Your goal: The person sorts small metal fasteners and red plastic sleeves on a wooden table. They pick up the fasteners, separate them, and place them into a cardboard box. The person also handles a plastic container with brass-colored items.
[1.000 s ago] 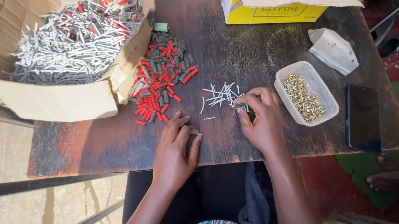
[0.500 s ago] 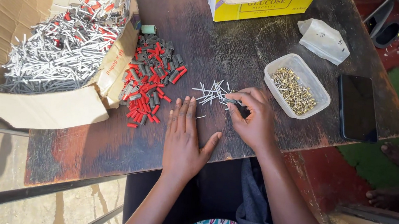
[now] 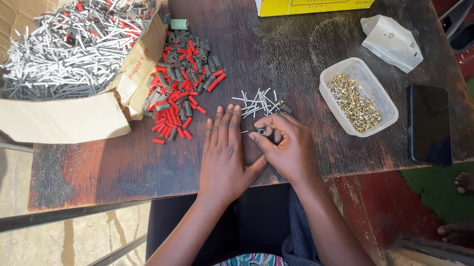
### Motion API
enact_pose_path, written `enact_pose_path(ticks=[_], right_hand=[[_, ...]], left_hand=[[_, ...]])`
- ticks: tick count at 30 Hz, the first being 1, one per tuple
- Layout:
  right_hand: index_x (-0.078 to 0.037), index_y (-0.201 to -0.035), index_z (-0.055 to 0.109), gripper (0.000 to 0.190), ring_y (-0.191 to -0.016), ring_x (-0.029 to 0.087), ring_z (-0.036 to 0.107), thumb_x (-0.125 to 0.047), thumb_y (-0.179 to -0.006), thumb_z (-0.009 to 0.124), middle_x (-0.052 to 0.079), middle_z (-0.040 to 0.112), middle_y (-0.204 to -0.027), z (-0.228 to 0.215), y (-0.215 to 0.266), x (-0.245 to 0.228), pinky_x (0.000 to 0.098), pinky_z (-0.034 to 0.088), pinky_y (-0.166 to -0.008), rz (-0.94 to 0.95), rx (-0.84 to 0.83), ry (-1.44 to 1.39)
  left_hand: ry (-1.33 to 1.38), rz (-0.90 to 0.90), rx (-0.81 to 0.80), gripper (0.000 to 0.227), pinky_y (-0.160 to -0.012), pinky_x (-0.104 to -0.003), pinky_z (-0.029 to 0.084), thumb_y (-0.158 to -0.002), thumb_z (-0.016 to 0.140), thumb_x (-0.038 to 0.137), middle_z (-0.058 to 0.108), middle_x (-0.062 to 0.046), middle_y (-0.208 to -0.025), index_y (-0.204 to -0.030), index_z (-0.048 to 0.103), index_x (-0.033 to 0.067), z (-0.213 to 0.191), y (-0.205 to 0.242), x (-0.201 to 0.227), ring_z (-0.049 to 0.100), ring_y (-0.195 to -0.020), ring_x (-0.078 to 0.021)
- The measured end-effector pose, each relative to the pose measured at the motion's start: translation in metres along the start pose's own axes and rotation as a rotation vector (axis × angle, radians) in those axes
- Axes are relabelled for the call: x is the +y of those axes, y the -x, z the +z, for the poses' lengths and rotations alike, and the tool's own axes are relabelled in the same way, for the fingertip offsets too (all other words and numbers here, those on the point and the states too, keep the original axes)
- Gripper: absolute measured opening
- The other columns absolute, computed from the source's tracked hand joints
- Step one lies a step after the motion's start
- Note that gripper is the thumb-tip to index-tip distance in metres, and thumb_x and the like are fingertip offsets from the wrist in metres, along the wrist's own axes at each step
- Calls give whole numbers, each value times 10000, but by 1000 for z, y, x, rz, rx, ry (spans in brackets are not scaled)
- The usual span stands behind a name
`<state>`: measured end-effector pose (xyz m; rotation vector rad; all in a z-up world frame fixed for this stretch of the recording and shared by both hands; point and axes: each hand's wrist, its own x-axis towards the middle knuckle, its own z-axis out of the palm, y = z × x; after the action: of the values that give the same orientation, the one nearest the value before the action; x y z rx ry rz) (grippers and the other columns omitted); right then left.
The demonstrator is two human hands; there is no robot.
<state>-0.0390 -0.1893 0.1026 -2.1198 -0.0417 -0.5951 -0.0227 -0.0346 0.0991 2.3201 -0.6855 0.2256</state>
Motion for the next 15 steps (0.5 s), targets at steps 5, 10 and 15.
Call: enact_pose_path(ticks=[5,10,15], right_hand=[[-59,-937,780,198,-549,171,570,-51,-757,862,85,666,-707,3,3,-1,304,477,-534,64,-20,-83],[-36,-981,782,206,-568,129,591,-87,-810,885,88,678,-774,-11,2,10,248,468,-527,76,74,-127],[24,-1052,564,70,-726,131,676,31,-983,576,177,712,-950,-33,1,36,203,506,-605,316,232,-286]], left_hand=[[5,-6,23,1030,-1234,-588,199,-742,836,466,448,-268,-1518,-1522,392,-40,3,2,-2,353,-1471,-482],[38,1,23,983,-1227,-596,203,-822,789,549,463,-269,-1499,-1506,409,-48,-4,1,1,367,-1460,-488],[44,1,19,932,-1228,-597,199,-857,780,521,462,-282,-1493,-1492,421,-60,-6,1,1,366,-1457,-492]])
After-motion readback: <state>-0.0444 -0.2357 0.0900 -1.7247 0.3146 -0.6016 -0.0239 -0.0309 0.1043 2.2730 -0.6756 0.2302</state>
